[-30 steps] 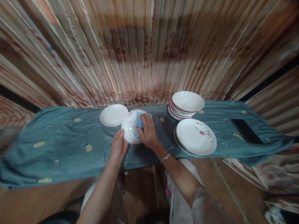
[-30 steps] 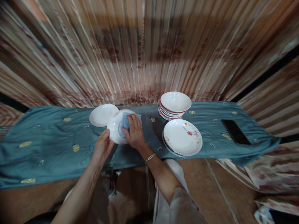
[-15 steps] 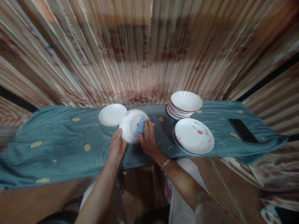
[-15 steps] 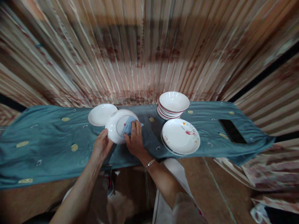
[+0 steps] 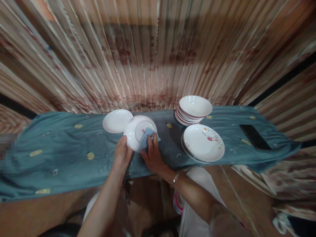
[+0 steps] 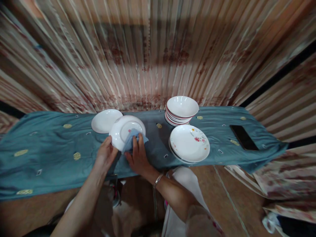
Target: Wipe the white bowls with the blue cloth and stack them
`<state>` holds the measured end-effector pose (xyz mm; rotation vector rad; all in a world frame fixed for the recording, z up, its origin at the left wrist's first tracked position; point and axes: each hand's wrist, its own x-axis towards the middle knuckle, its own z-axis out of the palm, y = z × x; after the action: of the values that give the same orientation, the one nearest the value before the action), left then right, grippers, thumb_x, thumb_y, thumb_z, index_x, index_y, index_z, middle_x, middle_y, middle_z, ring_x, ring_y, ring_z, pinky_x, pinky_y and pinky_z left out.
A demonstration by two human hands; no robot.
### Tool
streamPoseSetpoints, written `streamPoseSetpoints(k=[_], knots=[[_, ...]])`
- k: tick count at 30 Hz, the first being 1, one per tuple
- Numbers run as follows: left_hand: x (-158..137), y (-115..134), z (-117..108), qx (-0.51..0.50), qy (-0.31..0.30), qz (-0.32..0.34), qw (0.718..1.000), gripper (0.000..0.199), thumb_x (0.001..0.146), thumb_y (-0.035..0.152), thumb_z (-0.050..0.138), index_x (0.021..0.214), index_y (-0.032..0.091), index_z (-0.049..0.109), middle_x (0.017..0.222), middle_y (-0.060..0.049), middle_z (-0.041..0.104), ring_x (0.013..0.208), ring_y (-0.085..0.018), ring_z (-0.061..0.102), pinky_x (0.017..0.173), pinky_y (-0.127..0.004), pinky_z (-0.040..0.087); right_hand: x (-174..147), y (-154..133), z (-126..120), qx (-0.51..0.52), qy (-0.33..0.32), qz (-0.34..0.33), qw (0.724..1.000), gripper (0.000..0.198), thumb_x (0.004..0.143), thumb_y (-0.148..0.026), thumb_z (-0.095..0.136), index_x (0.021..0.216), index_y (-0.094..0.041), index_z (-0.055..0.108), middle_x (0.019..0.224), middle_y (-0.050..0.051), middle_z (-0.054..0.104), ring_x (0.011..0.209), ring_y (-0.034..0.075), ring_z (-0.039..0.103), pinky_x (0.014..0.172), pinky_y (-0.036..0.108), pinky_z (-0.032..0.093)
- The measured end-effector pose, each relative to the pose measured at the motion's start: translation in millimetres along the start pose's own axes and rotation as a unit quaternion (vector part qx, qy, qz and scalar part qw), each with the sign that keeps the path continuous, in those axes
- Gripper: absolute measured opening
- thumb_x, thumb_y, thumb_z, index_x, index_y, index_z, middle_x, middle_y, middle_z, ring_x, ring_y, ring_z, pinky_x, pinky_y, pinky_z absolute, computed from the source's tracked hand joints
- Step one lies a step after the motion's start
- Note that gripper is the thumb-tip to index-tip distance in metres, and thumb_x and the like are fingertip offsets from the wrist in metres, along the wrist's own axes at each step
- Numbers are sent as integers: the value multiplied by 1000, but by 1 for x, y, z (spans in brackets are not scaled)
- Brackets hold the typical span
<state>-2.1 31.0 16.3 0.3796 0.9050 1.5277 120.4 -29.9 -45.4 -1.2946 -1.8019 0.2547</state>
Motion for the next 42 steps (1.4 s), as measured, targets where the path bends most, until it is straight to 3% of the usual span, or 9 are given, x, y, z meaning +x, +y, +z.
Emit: streamPoseSetpoints(k=[5,15,21,26,35,42], knots=[[1,-1,0,-4,9,1,1000,9,73,20,74,76,13,69,73,-4,73,66,-13,66,74,-25,55,-5,-7,3,-29,-18,-67,997,77,99,-42,40,155,-7,1,161,27,-3,150,38,4,112,63,33],[0,1,0,4,19,-4,1000,15,67,22,78,72,13,67,69,-1,71,62,-12,63,72,-25,53,-8,-8,4,-95,-46,-122,987,77,97,-42,45,151,2,11,157,34,10,150,39,3,113,61,33],[-5,5,1,26,-1,-7,1000,21,63,23,82,70,14,64,63,1,67,55,-8,59,58,-18,49,4,-14,4,-130,-76,-173,973,69,95,-41,51,147,-1,29,154,26,31,150,35,11,116,54,33],[-10,9,5,31,-15,-14,999,19,62,19,80,68,14,62,63,2,63,55,-6,59,58,-15,48,21,-21,1,-156,-69,-186,968,62,95,-38,50,146,-4,37,153,20,38,148,32,21,117,49,32],[-12,2,8,28,21,17,999,17,68,26,77,75,13,69,79,-2,72,74,-10,66,78,-20,51,42,-25,-7,-176,-29,-191,965,51,98,-30,42,145,-10,40,152,13,43,148,27,23,119,48,24],[-11,-3,6,24,-14,14,1000,23,77,37,72,88,18,73,99,-6,75,103,-18,67,90,-25,52,64,-31,-18,-170,-51,-149,973,48,98,-35,43,144,-22,42,153,9,43,148,26,25,120,54,19]])
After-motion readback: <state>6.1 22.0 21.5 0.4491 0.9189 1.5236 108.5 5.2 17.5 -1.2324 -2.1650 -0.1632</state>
